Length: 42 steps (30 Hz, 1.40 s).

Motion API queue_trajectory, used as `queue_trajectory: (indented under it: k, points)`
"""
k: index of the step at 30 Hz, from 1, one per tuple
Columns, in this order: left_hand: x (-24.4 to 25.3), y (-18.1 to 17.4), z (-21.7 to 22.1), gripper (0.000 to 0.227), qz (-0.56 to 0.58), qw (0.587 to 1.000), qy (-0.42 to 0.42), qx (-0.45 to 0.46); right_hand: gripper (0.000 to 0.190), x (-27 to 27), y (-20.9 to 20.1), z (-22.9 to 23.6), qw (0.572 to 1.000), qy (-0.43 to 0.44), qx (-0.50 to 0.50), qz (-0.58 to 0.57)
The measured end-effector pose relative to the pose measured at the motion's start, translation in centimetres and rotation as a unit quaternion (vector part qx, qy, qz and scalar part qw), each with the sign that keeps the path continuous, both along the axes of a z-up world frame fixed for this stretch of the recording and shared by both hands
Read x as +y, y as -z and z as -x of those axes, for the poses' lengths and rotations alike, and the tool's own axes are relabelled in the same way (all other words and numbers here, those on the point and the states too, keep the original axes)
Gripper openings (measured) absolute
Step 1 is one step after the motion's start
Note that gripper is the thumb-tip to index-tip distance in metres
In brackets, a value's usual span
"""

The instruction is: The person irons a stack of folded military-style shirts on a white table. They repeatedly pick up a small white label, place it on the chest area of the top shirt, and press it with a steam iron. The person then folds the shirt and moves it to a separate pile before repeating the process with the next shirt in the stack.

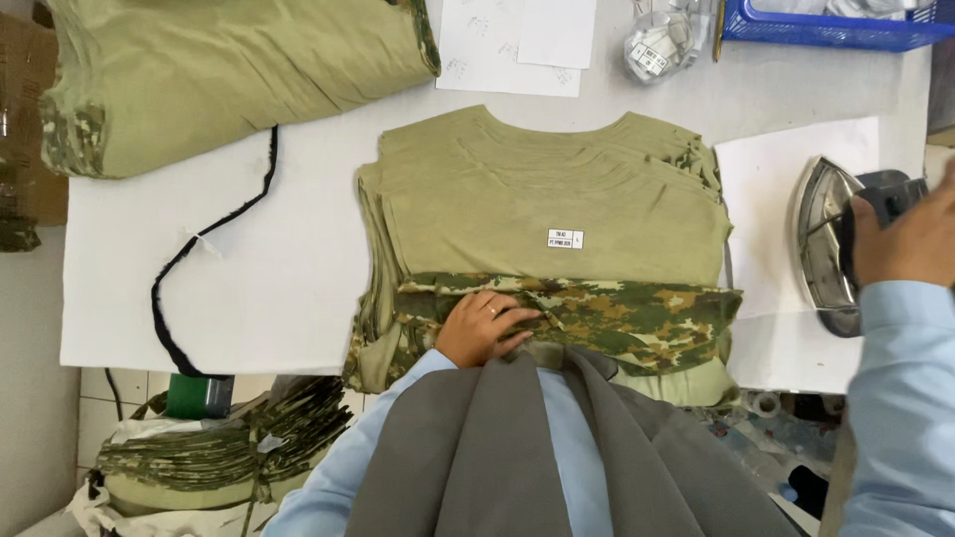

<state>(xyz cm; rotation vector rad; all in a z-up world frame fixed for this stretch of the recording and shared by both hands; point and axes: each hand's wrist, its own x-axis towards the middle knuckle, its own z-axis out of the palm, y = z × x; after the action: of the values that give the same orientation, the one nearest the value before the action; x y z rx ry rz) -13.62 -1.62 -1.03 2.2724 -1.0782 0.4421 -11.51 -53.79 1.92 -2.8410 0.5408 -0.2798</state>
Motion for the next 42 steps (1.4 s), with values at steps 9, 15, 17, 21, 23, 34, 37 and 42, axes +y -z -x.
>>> queue_trajectory:
  k: [9, 15, 17, 21, 23, 34, 37, 42]
  points:
    - [-0.1, 2.1, -0.1, 0.012, -0.043, 0.987, -0.047, 0.150, 0.011, 28.3, 7.4, 5.7, 0.898, -0.407, 0.057, -0.153]
    - [-1.0, 0.3, 0.1, 0.037, -0.117, 0.973, -0.076, 0.182, 0.019, 27.8, 5.2, 4.2, 0.890, -0.225, 0.218, -0.332]
    - [-1.2, -1.5, -0.2, 0.041, -0.115, 0.974, -0.050, 0.189, 0.015, 28.3, 3.5, 4.5, 0.903, -0.289, 0.161, -0.273]
    - [-1.0, -1.5, -0.3, 0.036, -0.128, 0.965, -0.045, 0.223, 0.013, 28.2, 0.3, 4.4, 0.894, -0.235, 0.149, -0.352]
    - [-1.0, -0.3, -0.2, 0.021, -0.176, 0.963, -0.088, 0.183, 0.023, 28.3, 1.8, 4.6, 0.903, -0.214, 0.183, -0.326]
    - [1.4, -7.3, -5.5, 0.040, -0.225, 0.938, -0.071, 0.256, 0.038, 17.9, 2.8, 3.4, 0.952, -0.260, 0.158, 0.021]
    - [3.9, -6.0, -9.0, 0.028, -0.254, 0.919, -0.141, 0.265, 0.028, 15.6, -0.6, 1.5, 0.974, -0.173, 0.146, -0.018]
    - [4.6, -3.7, -13.7, 0.065, -0.192, 0.872, -0.273, 0.359, 0.021, 12.7, 4.1, -2.3, 0.967, -0.036, 0.052, -0.246]
